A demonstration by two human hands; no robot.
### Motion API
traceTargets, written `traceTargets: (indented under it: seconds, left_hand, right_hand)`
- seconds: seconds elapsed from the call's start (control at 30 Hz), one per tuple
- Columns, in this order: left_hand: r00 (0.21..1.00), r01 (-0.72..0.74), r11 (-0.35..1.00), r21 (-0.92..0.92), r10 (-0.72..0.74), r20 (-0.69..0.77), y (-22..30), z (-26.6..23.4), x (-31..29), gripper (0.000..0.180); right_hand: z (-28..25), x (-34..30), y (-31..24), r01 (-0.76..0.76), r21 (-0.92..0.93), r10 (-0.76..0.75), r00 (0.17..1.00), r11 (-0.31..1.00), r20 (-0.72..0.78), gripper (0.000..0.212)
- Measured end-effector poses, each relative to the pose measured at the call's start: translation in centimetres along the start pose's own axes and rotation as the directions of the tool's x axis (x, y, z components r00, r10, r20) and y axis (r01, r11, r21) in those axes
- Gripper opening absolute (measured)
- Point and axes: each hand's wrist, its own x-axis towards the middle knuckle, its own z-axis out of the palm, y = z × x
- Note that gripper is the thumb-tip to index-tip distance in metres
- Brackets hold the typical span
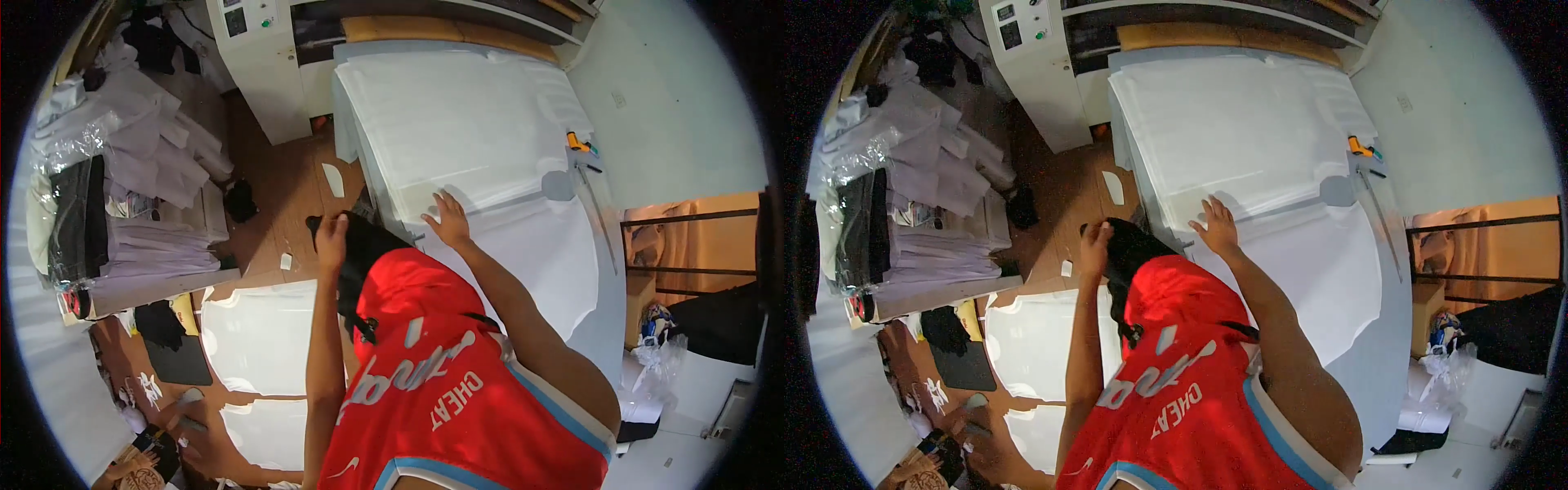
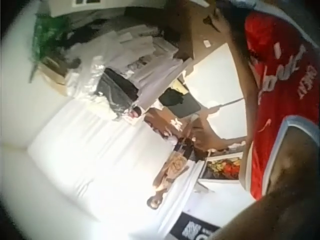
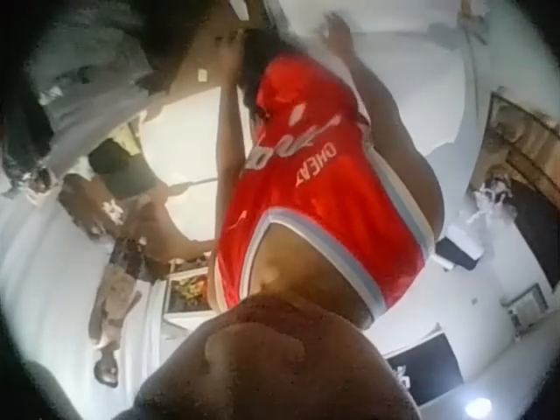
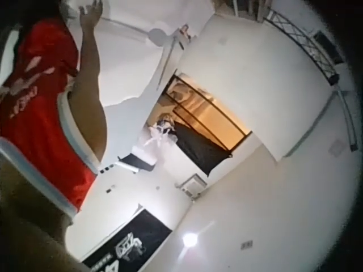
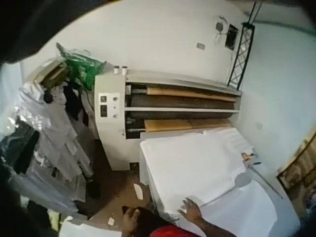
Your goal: Aligning and stacking white sheets of printing material on a work surface.
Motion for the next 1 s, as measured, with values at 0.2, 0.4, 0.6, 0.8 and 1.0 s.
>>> traceTargets:
  seconds: [0.2, 0.4, 0.6, 0.8, 1.0]
  left_hand:
    - [0.997, -0.071, 0.982, 0.175, 0.068, 0.023, 0.3, 5.1, -1.5, 0.035]
    - [0.986, -0.001, 0.72, 0.694, 0.116, -0.119, -2.6, 9.8, -2.1, 0.029]
    - [0.995, 0.028, 0.942, 0.335, -0.058, 0.079, -3.7, 11.0, 2.0, 0.041]
    - [0.867, 0.456, 0.888, -0.049, -0.432, 0.248, -1.4, 15.9, 3.7, 0.046]
    - [0.942, 0.291, 0.952, -0.09, -0.269, 0.199, -2.7, 17.3, 3.6, 0.041]
  right_hand:
    - [1.5, 5.1, 1.9, 0.375, -0.066, -0.369, 0.925, 0.925, 0.086, 0.077]
    - [3.5, 5.9, 3.2, 0.376, 0.119, -0.372, 0.927, 0.919, -0.051, 0.047]
    - [0.9, 7.9, 2.0, 0.307, 0.435, -0.327, 0.945, 0.846, -0.031, 0.028]
    - [-1.8, 6.7, 2.0, 0.488, 0.386, -0.361, 0.861, 0.783, -0.357, 0.024]
    - [0.1, 1.1, 4.1, 0.45, 0.376, -0.525, 0.843, 0.81, 0.121, 0.027]
